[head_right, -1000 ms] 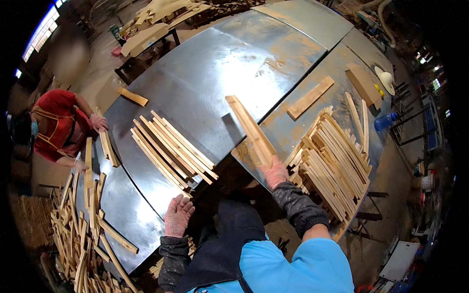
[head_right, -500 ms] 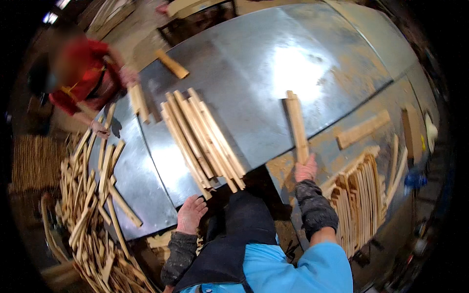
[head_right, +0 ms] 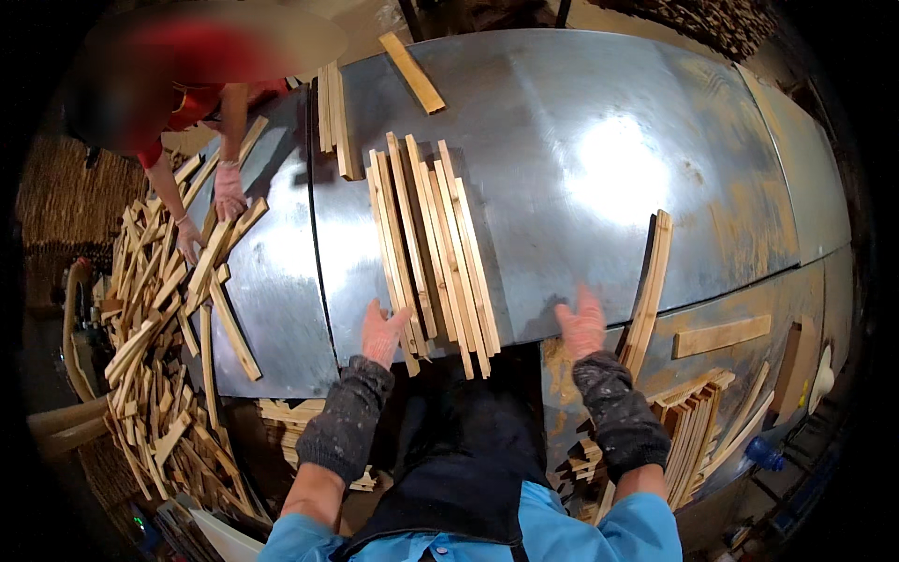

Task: The person gathers small wooden slats from a metal table and arranges them into neat stacks. They repeatedly lift the stacks and place them onto a conveyor belt or machine tray. Another worker is visible in the background performing similar sorting tasks.

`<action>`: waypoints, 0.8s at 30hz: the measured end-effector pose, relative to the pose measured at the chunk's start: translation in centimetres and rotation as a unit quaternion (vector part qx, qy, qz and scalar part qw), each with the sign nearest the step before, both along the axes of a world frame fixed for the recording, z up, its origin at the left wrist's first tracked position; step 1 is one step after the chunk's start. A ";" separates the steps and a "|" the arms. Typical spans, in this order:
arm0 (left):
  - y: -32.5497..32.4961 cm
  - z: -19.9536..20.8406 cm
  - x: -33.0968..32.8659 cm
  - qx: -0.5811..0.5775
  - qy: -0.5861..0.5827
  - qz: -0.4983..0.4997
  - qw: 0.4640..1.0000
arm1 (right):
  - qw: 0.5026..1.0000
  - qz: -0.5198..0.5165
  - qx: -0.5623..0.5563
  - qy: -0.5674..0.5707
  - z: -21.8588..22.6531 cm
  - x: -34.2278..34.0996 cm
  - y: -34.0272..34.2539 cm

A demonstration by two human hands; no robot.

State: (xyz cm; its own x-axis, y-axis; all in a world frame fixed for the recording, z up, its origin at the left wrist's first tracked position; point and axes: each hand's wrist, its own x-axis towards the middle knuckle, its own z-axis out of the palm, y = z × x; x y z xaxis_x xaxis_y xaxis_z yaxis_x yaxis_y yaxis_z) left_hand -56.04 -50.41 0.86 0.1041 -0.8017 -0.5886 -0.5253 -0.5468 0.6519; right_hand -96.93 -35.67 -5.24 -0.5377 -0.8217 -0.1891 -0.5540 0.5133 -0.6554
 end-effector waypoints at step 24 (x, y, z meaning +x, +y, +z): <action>-0.1 1.3 -0.3 0.044 0.291 0.040 0.955 | 0.953 0.170 0.206 -0.143 5.2 17.8 -15.1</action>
State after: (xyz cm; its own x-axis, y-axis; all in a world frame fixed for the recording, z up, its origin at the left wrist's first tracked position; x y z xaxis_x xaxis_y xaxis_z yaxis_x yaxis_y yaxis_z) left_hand -56.33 -50.50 2.18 -0.2021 -0.7497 -0.6302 -0.0412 -0.6364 0.7703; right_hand -79.16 -50.81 -0.05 -0.1322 -0.7638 -0.6318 -0.5634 0.5823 -0.5861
